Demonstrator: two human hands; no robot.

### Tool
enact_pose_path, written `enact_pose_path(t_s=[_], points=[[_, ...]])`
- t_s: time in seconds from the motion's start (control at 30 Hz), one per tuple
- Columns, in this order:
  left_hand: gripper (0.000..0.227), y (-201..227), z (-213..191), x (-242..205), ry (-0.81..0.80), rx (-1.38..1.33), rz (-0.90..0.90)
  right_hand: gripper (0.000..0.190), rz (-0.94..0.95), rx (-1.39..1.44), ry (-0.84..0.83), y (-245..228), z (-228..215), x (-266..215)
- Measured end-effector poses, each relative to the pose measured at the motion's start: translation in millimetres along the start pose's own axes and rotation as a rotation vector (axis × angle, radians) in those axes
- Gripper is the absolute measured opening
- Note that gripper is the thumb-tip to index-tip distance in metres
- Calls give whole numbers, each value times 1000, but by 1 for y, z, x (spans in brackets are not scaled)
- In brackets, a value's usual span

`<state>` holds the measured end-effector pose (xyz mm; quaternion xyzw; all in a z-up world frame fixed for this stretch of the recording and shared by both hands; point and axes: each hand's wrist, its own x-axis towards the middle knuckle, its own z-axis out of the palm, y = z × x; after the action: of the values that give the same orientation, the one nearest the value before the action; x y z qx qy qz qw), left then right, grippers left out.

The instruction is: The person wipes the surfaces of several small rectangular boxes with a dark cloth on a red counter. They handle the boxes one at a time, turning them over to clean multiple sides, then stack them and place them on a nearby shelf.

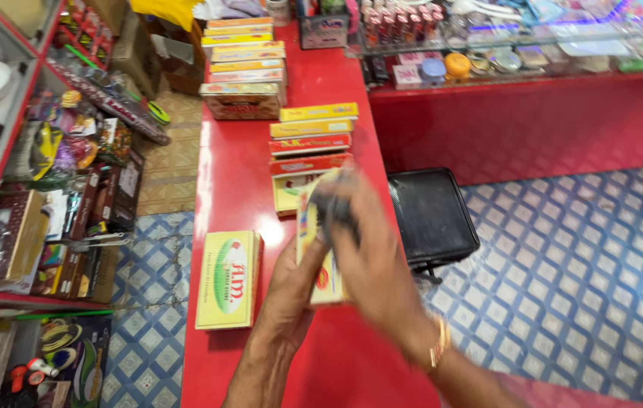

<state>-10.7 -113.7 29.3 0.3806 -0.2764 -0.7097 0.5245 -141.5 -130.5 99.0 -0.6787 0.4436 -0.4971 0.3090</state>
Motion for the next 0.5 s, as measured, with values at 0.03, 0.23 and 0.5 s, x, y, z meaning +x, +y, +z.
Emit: enact_pose_path(t_s=[0.03, 0.23, 0.5], points=[[49, 6, -5, 4, 32, -34, 56, 37, -27, 23, -54, -12, 6, -22], [50, 21, -17, -6, 39, 194, 81, 42, -13, 35, -87, 9, 7, -8], [59, 0, 15, -35, -114, -429, 74, 49, -138, -131, -122, -23, 13, -45]])
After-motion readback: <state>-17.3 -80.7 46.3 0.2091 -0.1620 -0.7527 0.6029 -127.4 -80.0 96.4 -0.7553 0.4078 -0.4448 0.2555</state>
